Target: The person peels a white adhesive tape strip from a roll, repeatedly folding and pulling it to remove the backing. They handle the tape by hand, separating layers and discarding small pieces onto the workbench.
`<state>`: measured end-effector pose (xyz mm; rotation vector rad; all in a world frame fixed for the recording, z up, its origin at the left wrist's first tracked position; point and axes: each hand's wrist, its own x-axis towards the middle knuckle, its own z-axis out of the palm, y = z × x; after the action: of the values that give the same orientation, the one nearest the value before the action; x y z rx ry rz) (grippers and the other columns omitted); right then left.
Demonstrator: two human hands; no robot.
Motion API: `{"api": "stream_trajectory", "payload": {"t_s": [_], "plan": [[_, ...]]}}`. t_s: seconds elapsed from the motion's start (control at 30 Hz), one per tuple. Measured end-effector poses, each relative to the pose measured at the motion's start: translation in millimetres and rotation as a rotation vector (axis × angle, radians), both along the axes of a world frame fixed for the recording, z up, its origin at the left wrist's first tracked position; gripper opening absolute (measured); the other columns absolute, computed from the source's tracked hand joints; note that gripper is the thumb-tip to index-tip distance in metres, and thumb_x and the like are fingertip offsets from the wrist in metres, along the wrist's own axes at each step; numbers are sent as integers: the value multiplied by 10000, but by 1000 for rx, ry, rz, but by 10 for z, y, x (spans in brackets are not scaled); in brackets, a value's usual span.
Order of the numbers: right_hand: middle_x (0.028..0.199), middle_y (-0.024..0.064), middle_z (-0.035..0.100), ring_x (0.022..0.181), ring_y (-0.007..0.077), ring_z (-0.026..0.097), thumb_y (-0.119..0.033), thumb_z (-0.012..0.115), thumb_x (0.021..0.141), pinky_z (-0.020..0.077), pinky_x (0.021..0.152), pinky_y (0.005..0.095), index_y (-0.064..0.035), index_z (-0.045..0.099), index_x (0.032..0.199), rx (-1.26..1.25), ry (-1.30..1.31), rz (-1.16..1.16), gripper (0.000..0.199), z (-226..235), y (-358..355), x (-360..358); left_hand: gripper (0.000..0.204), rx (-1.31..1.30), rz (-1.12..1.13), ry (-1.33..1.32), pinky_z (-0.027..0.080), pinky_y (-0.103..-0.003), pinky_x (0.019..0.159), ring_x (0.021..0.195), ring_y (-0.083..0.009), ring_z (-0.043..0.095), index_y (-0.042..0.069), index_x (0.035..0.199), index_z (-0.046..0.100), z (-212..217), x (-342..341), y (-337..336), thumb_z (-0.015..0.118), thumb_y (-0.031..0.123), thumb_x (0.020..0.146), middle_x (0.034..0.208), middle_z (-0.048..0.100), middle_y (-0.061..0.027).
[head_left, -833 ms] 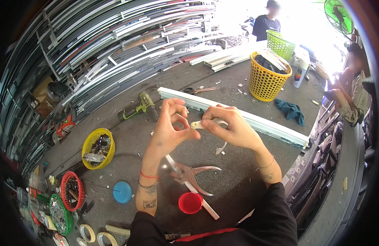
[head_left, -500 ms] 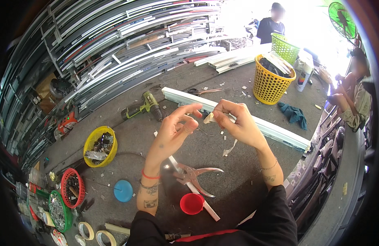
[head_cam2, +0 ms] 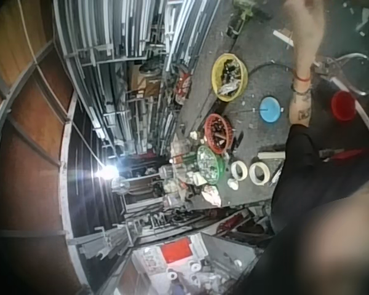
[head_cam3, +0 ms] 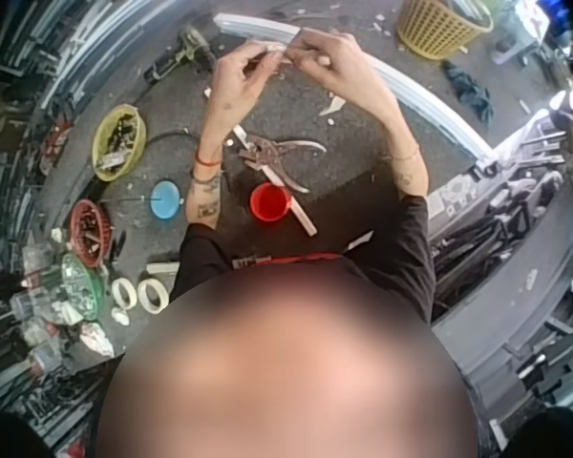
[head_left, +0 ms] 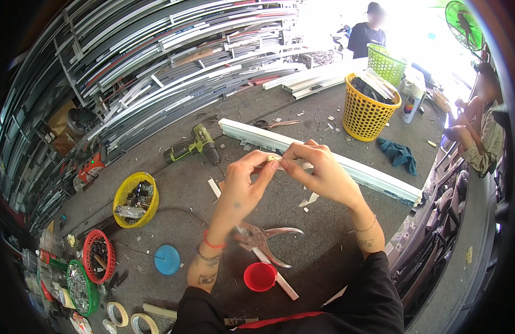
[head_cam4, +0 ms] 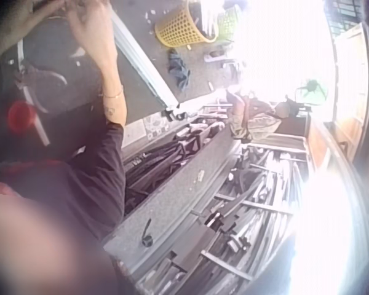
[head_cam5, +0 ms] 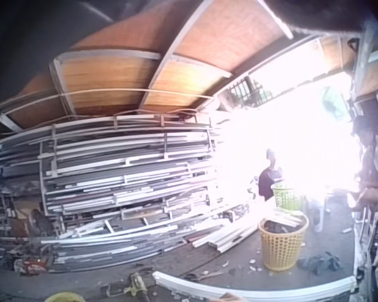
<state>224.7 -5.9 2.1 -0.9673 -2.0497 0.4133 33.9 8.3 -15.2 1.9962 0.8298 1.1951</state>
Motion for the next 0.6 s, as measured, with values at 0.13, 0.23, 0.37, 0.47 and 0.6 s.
{"api": "stream_trajectory", "payload": {"t_s": [0.13,0.23,0.37,0.47,0.6], "plan": [[770,115,642,786,281,552,-197,628,884,432,793,376,-10,621,919,23,-73,-36,190,7,-37,10,194,-22,9,-65,476,-217,648,728,-63,599,-13,977,663,-36,9,42,613,168,928,793,655,-26],[794,109,650,822,281,548,-210,635,883,432,804,379,-19,622,939,39,-106,-63,200,4,-34,11,159,-73,50,-48,448,-195,625,702,-44,568,-1,927,654,-67,20,65,641,157,910,769,635,-7],[827,102,657,838,287,545,-171,645,867,431,813,382,-25,618,968,36,-136,-98,180,-12,-19,2,168,-77,89,-87,447,-218,593,652,-56,567,13,822,607,-118,60,114,697,148,866,710,625,-18],[859,113,659,856,300,550,-143,658,847,433,834,389,-26,612,1000,107,-118,-71,198,-36,-36,-15,228,-90,47,-142,329,-171,493,567,0,440,61,759,534,-155,64,158,714,157,863,664,553,45],[888,132,658,885,311,580,-64,637,832,440,851,393,-17,604,1029,104,-84,-17,205,-31,-48,-12,280,-145,-4,-208,294,-161,469,551,12,411,86,740,498,-174,46,200,755,162,825,645,539,47]]}}
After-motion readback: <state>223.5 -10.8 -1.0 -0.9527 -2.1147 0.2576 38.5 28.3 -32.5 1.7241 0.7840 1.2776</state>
